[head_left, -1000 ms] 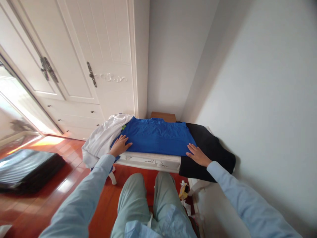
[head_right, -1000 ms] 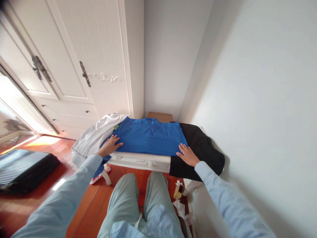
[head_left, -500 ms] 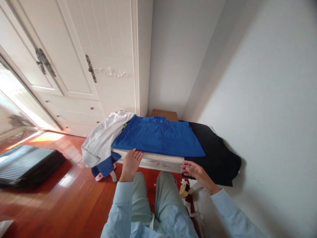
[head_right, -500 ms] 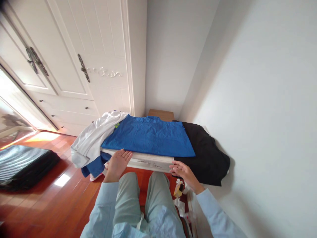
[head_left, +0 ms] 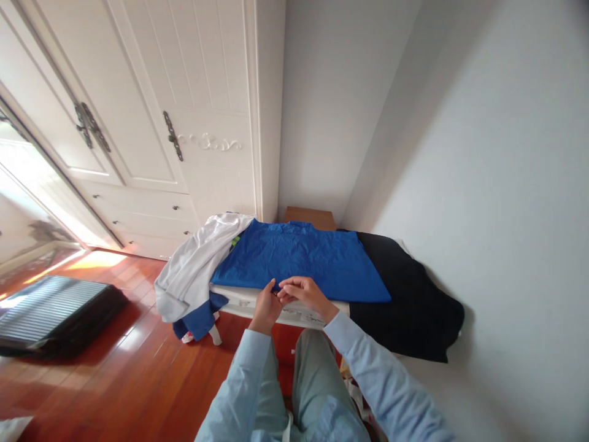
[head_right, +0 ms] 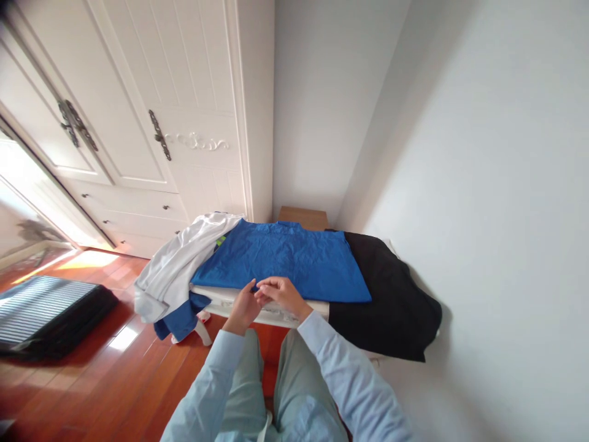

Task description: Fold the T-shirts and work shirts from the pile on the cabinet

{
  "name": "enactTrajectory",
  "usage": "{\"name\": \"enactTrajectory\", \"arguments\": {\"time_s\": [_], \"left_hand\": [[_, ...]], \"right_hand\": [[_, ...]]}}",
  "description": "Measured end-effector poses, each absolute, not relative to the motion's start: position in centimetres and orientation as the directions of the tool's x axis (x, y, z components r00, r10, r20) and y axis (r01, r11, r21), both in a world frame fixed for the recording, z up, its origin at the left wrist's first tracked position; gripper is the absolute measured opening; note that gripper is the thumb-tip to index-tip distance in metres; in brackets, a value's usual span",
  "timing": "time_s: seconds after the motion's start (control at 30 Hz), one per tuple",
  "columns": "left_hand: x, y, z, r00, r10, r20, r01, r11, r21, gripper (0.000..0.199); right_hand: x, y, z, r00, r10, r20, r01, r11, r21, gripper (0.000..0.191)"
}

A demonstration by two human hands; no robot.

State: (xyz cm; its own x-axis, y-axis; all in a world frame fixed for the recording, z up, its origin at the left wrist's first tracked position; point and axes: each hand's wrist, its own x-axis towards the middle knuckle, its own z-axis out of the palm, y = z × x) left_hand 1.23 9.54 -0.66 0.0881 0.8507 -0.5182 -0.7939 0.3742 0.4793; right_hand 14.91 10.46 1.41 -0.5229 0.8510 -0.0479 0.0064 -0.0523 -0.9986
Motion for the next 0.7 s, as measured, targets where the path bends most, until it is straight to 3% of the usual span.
{"name": "enactTrajectory", "arguments": {"time_s": [0.1,0.2,0.3,0.5,0.7], "left_hand": [[1.4,9.3,-0.6,0.016,0.854,-0.52,-0.842,0.292,0.454,0.01],[1.8,9.2,-0.3,-0.04,0.832,-0.553,-0.852,0.261,0.454,0.007],[2.2,9.2,-0.3,-0.076,0.827,-0.558,-0.854,0.234,0.464,0.01],[2.2,9.0,-0.9,-0.103,0.803,-0.586,-0.841,0.244,0.482,0.008],[2.2,8.7,-1.1,-0.084,0.814,-0.575,-0.853,0.239,0.464,0.006]], "right_hand": [[13.3,15.8,2.8,-0.493,0.855,0.162,0.295,0.339,-0.893,0.048],[11.8,20.9,2.5,-0.571,0.815,0.099,0.647,0.521,-0.557,0.056],[11.5,24.3,0.8,-0.572,0.819,-0.033,0.769,0.522,-0.369,0.068],[14.3,28.0,-1.3,-0.535,0.842,-0.071,0.828,0.506,-0.242,0.066],[19.2,30.5,-2.0,-0.38,0.921,-0.089,0.918,0.363,-0.159,0.067]]}}
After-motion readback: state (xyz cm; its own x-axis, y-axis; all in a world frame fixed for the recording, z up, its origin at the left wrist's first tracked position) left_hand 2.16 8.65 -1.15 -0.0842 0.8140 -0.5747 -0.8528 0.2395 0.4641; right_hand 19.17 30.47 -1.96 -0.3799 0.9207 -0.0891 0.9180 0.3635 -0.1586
